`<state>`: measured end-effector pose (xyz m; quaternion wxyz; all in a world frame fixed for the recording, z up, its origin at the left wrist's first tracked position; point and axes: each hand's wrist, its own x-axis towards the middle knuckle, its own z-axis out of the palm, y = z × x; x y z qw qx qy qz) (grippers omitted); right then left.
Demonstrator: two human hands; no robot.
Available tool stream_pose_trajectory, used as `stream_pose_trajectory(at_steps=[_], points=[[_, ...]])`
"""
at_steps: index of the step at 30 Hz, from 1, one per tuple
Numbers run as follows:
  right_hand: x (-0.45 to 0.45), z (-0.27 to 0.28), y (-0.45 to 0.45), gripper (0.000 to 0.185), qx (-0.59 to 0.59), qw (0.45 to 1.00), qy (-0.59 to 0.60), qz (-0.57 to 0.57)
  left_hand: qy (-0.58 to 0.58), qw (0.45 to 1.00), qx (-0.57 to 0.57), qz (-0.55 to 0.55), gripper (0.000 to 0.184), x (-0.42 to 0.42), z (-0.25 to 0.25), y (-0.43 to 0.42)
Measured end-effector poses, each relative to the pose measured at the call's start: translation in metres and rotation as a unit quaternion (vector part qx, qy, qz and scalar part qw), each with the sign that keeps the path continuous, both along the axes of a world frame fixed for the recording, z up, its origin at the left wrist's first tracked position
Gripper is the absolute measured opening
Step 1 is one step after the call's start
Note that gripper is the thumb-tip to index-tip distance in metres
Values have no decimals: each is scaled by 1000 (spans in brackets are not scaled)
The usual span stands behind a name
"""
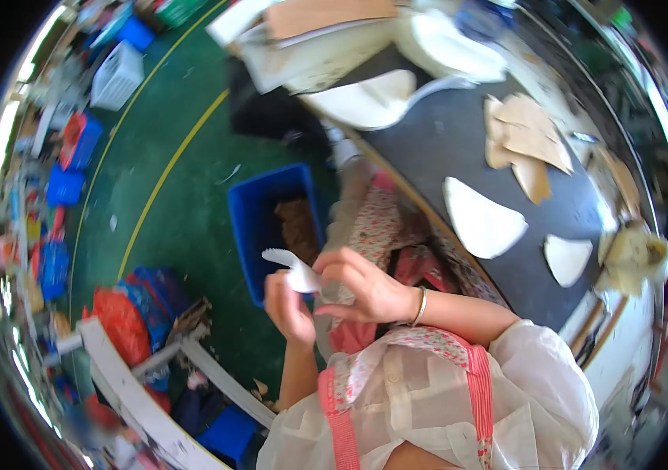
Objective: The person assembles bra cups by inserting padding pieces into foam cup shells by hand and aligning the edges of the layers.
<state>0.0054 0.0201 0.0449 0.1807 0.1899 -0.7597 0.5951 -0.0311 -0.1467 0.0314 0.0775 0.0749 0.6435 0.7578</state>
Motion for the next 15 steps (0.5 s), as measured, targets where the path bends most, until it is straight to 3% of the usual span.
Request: stream_pose_trajectory(at_steps=[2,3,5,7,8,10,13,15], points=[[22,14,30,37,89,990,33,-105,18,975,35,-220,45,9,22,39],[33,17,46,32,80,985,24,-154,-36,962,75,-261,59,13,42,55],[58,26,80,20,53,959,9,-278,-34,954,64,-292,55,7,43,73],[83,41,108,14,-2,921,-50,-387,18,957,-100,-272,38,-9,40,101],[90,47,114,13,-99,901,-68,-416,-7,950,-134,-281,26,-11,37,119],[106,42,128,11,-165,885,-75,-429,-97,935,-58,-335,21,-10,24,152],[122,28,143,15,-165,834,-135,-508,-112,945,-17,-305,18,-4,14,191],[135,14,156,20,-26,789,-221,-573,-11,945,-117,-304,19,0,10,206]])
